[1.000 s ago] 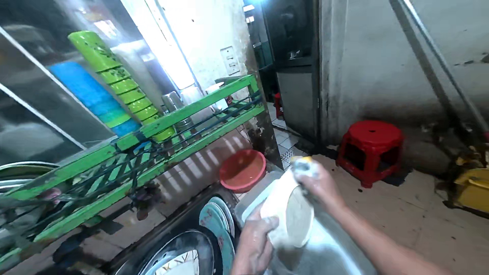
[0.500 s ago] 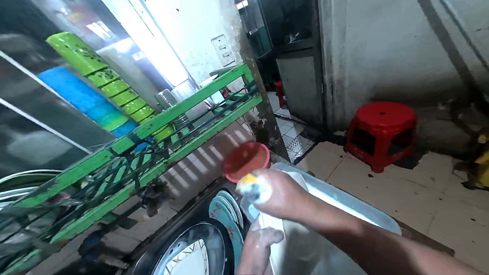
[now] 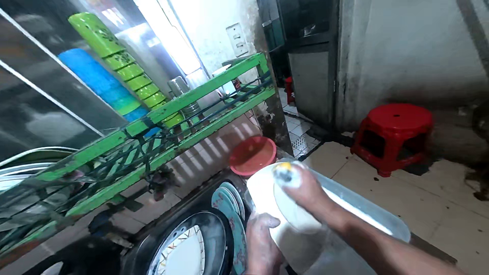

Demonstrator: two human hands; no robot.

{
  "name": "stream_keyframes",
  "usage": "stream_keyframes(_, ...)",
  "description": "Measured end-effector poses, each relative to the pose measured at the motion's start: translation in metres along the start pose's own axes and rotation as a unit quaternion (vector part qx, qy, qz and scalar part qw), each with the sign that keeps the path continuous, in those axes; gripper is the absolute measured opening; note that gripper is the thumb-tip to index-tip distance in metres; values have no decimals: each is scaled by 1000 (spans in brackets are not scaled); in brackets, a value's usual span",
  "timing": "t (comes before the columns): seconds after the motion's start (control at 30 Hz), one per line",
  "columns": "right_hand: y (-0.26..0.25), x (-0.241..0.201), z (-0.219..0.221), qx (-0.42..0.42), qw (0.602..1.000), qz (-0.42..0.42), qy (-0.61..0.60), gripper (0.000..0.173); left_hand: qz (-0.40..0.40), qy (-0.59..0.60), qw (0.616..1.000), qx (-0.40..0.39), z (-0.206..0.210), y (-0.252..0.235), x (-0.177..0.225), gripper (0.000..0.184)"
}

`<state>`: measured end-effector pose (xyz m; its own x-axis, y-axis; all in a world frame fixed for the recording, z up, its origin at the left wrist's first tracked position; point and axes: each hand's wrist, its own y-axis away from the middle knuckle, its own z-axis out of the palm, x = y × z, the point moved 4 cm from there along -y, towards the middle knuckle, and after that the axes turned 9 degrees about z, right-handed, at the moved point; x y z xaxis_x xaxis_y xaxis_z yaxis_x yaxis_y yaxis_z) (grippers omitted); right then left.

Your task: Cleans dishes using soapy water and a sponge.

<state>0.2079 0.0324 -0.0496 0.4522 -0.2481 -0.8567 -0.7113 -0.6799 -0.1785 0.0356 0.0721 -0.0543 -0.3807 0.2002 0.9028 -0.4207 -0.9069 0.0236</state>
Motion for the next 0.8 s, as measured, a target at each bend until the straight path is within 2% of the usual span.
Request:
stream_keyframes(0.07, -10, 19, -8, 24, 999, 33, 26, 45, 17, 68, 997, -14, 1, -4, 8, 47)
stream_keyframes(0.17, 26, 14, 2, -44, 999, 16, 26, 54, 47, 118, 992, 10, -2, -17, 23, 43)
stream_keyframes(0.27, 59, -25, 7, -24, 995, -101, -8, 51, 50, -10, 999, -15, -3, -9, 13, 50)
stream_keyframes(0.33, 40, -40, -3, -10, 994, -105, -23, 50, 35, -120, 991, -55, 1, 10, 6, 47)
stream_keyframes(0.37, 22, -45, -11, -6, 996, -84, -14, 47, 16, -133, 989, -69, 5, 18, 6, 44)
stream_keyframes(0.43, -15, -46, -27, -49, 997, 49, -30, 46, -1, -107, 990, -95, 6, 25, 8, 46)
stream_keyframes(0.5, -43, -30, -35, -86, 978, 171, -81, 50, 15, -108, 987, -116, 3, 27, 18, 45)
stream_keyframes(0.57, -54, -1, -28, -74, 960, 223, -154, 53, 51, -119, 986, -106, 0, 24, 33, 46)
stream_keyframes(0.67, -38, 26, -9, -62, 926, 265, -261, 55, 95, -43, 992, -71, -1, 14, 53, 48)
stream_keyframes(0.73, -14, 31, 7, -73, 902, 289, -313, 47, 141, -15, 988, -51, 1, 8, 64, 42)
stream_keyframes(0.8, 5, 31, 27, -83, 854, 319, -403, 37, 189, -52, 980, -38, 7, 10, 69, 38)
